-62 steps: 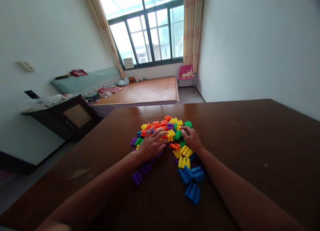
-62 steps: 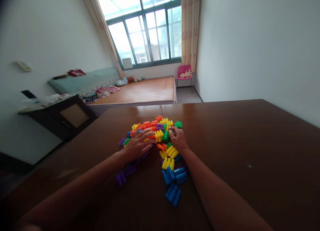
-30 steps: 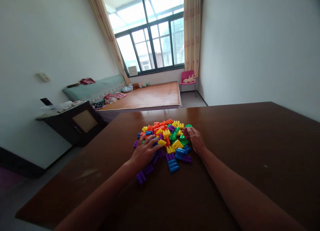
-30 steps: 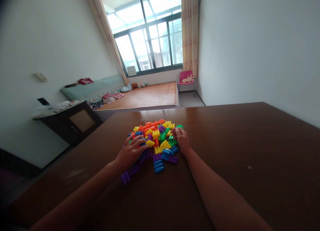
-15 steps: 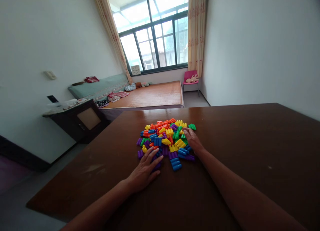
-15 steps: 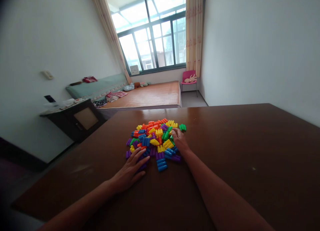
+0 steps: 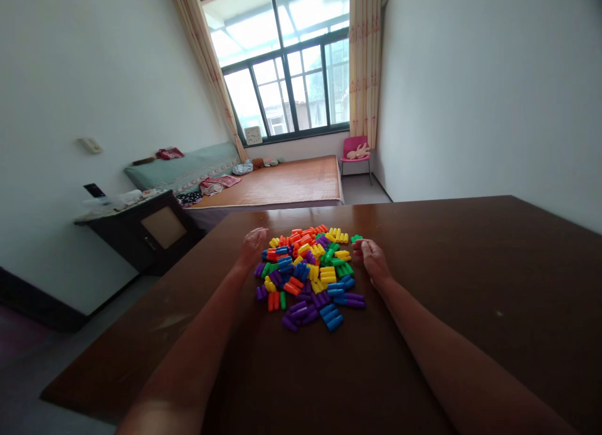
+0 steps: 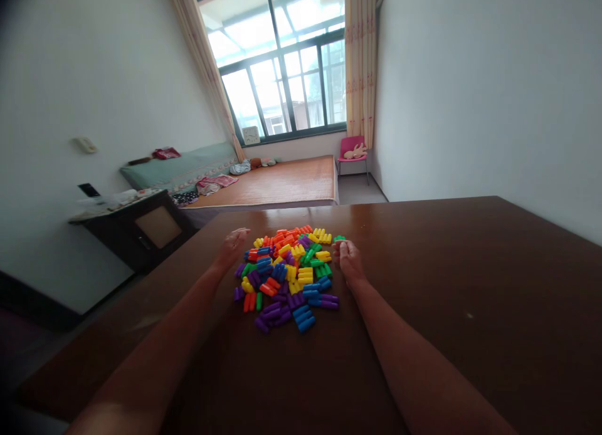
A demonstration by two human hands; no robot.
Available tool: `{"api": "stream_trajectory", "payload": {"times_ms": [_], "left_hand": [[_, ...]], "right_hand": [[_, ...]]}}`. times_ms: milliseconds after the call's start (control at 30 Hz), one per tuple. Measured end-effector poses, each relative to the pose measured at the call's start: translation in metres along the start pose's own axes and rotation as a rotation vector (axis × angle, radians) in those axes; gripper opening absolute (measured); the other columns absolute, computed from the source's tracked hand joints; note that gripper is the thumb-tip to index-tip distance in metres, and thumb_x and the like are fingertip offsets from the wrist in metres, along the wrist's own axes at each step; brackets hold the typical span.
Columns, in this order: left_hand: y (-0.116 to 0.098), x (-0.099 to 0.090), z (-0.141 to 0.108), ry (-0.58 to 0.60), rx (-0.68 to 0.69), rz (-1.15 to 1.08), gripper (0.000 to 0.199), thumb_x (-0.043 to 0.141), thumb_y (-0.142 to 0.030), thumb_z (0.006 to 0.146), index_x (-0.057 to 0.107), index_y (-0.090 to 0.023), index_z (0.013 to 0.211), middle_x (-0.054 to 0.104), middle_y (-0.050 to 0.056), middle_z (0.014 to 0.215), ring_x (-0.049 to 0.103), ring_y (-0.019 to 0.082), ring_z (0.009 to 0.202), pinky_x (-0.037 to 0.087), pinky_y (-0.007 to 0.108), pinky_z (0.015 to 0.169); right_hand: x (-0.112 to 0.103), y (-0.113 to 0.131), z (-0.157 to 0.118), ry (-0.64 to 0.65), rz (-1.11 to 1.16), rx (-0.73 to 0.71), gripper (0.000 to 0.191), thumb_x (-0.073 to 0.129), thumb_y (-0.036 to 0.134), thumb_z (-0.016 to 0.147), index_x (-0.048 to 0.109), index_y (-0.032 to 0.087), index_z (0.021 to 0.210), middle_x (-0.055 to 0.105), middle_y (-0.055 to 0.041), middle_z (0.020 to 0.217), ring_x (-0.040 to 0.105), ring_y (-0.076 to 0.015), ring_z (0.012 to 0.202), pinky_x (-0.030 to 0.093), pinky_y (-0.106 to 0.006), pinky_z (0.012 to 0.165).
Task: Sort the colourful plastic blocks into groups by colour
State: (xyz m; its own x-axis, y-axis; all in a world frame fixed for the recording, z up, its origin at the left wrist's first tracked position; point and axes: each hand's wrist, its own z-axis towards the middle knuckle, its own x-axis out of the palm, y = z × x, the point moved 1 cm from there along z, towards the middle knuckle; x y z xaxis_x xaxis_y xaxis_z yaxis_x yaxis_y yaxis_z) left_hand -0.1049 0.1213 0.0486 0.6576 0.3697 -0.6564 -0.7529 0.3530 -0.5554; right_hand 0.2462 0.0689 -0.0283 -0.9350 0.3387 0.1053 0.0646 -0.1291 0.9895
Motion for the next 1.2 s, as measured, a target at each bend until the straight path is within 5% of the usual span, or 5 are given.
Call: {"api": "stream_trajectory", "payload": {"times_ms": [200, 433, 867, 1033, 1200], "left_hand": [[0.067, 0.026, -0.002, -0.037, -0.375, -0.376, 0.072, 0.050, -0.074, 0.073, 0.071, -0.010, 0.100, 0.070, 0.016, 0.110, 0.062, 0.029, 0.108, 0.049, 0.038, 0.091], [0.060, 0.033, -0.016, 0.175, -0.299, -0.469, 0.070, 0.050, -0.073, 0.077, 0.074, -0.010, 0.097, 0.075, 0.013, 0.095, 0.068, 0.027, 0.089, 0.052, 0.036, 0.083], [0.057, 0.033, -0.016, 0.114, -0.278, -0.539, 0.067, 0.050, -0.073, 0.074, 0.076, -0.012, 0.085, 0.075, 0.009, 0.081, 0.067, 0.024, 0.078, 0.050, 0.030, 0.069], [0.055, 0.031, -0.015, 0.103, -0.298, -0.555, 0.066, 0.051, -0.073, 0.073, 0.076, -0.013, 0.083, 0.075, 0.007, 0.080, 0.066, 0.024, 0.077, 0.050, 0.029, 0.069], [0.053, 0.028, -0.015, 0.102, -0.290, -0.540, 0.064, 0.052, -0.073, 0.072, 0.076, -0.014, 0.081, 0.075, 0.006, 0.080, 0.066, 0.024, 0.076, 0.050, 0.029, 0.069]], "right_hand": [[0.001, -0.011, 0.003, 0.038, -0.202, -0.150, 0.034, 0.047, 0.044, 0.081, 0.060, 0.019, 0.099, 0.071, -0.0086, 0.098, 0.066, -0.0215, 0.082, 0.052, -0.038, 0.079], [0.005, -0.005, -0.008, 0.147, -0.692, -0.379, 0.039, 0.061, 0.054, 0.077, 0.070, 0.027, 0.102, 0.071, -0.0057, 0.105, 0.061, -0.0250, 0.095, 0.045, -0.041, 0.091], [-0.001, 0.014, -0.009, 0.280, -0.700, -0.248, 0.028, 0.062, 0.048, 0.071, 0.067, 0.023, 0.080, 0.070, -0.0036, 0.079, 0.064, -0.0217, 0.073, 0.048, -0.033, 0.070], [-0.037, 0.021, 0.030, 0.362, -0.874, -0.276, 0.020, 0.063, 0.041, 0.066, 0.066, 0.023, 0.074, 0.069, -0.0019, 0.073, 0.064, -0.0214, 0.071, 0.047, -0.034, 0.069], [-0.091, 0.017, 0.086, 0.148, -0.982, -0.259, 0.018, 0.061, 0.035, 0.062, 0.066, 0.024, 0.075, 0.069, -0.0020, 0.072, 0.063, -0.0212, 0.070, 0.048, -0.035, 0.069]]}}
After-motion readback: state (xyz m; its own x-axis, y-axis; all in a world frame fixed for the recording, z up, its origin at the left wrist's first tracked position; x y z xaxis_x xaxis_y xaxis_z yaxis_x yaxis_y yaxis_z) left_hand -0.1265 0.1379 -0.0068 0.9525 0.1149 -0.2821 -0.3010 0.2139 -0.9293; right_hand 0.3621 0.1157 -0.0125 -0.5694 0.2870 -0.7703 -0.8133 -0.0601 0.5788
